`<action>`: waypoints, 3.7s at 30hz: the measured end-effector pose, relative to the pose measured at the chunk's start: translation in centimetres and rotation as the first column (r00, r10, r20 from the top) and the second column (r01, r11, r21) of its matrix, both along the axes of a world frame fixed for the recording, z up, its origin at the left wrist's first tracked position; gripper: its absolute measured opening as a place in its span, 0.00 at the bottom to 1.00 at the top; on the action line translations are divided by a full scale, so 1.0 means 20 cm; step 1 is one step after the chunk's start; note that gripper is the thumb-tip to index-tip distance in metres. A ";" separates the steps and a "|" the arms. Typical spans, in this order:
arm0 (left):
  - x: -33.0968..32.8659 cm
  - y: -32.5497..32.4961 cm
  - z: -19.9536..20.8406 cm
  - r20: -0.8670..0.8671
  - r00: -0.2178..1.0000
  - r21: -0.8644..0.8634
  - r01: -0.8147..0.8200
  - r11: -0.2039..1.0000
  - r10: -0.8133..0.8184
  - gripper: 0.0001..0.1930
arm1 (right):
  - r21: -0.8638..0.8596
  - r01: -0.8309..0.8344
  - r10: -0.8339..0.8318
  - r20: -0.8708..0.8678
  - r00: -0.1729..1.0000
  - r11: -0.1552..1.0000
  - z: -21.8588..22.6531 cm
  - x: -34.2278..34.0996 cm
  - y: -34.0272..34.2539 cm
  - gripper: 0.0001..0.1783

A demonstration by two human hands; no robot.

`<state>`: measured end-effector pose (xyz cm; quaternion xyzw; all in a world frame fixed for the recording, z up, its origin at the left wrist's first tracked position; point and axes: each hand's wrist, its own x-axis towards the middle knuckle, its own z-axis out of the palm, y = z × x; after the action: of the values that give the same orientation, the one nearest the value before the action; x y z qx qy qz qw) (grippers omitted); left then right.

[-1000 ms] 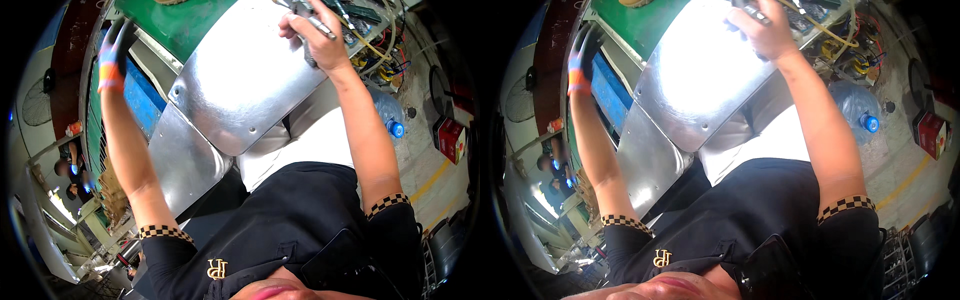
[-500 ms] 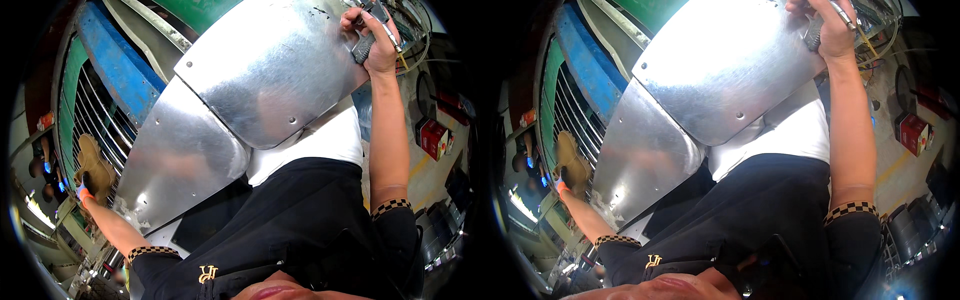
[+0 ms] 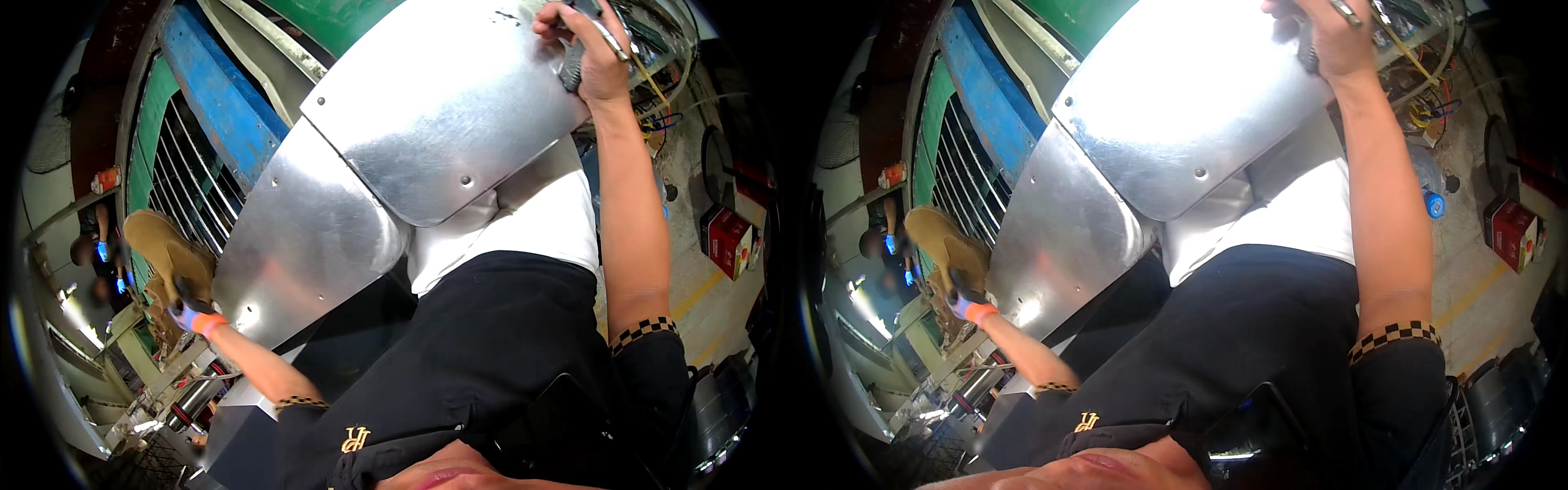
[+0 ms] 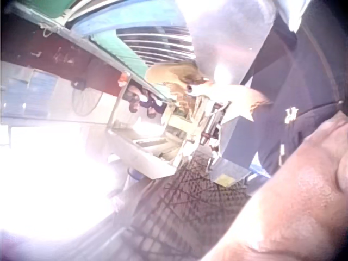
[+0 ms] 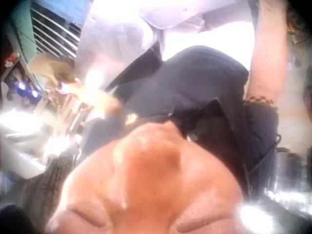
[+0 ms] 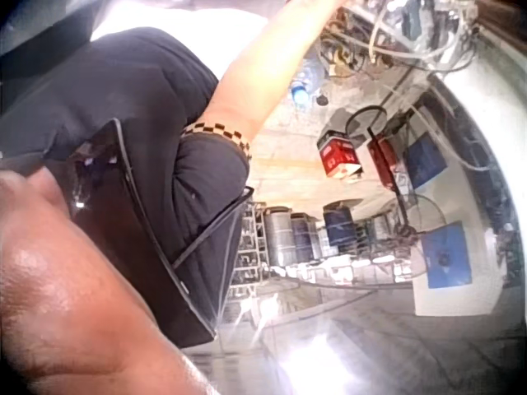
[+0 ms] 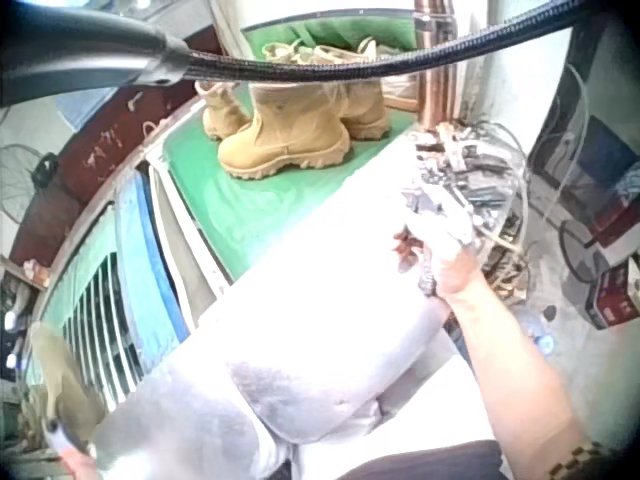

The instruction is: The person applies a liquid substance along the edge of a tan boot using a handheld spray applicator, turning the boot by hand to reach all sides before placing it onto a conveyor belt.

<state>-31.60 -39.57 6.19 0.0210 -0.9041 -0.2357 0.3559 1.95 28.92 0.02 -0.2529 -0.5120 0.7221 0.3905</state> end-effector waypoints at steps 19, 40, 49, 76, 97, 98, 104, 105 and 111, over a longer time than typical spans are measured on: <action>1.21 1.29 0.36 0.425 0.600 -0.481 0.784 0.392 -0.678 0.48 | 0.767 0.081 -0.185 0.050 0.981 0.636 0.10 0.28 -0.12 0.21; 0.78 1.63 0.66 -0.149 0.220 -0.135 0.961 0.240 -0.964 0.34 | 0.450 -0.508 0.559 0.022 0.829 0.735 0.56 0.25 -0.53 0.20; 0.68 1.88 0.65 -0.093 0.203 0.272 0.947 0.171 -0.975 0.30 | 0.696 -0.198 0.467 -0.220 0.857 0.690 0.78 -0.01 -0.59 0.24; 0.28 1.93 0.44 -0.004 -0.486 0.855 0.451 -0.255 -0.874 0.36 | 0.390 -0.449 0.554 -0.214 0.805 0.804 0.20 -0.03 -0.78 0.25; 0.40 1.55 0.15 -0.140 -0.150 0.927 0.328 -0.183 -0.979 0.26 | 0.113 -0.571 0.579 -0.058 0.813 0.813 0.09 0.11 -0.86 0.24; 0.39 1.51 0.12 -0.139 -0.099 0.931 0.327 -0.164 -0.985 0.26 | 0.082 -0.592 0.596 -0.037 0.802 0.802 0.10 0.11 -0.86 0.24; 0.43 1.14 -0.04 -0.047 0.222 0.969 0.246 0.009 -0.974 0.29 | 0.009 -0.557 0.551 -0.158 0.819 0.831 0.09 0.03 -0.91 0.24; 0.45 1.08 -0.06 -0.020 0.271 0.974 0.223 0.043 -0.962 0.29 | 0.030 -0.539 0.536 -0.164 0.828 0.842 0.08 0.01 -0.92 0.24; 0.63 0.91 -0.11 0.126 0.481 0.988 0.021 0.155 -0.868 0.31 | -0.025 -0.525 0.514 -0.172 0.840 0.851 0.06 -0.08 -0.97 0.21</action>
<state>-19.09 -21.29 4.06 -0.0042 -0.6064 -0.7691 -0.2018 0.42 9.58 1.26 -0.0600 -0.5024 0.8365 0.2106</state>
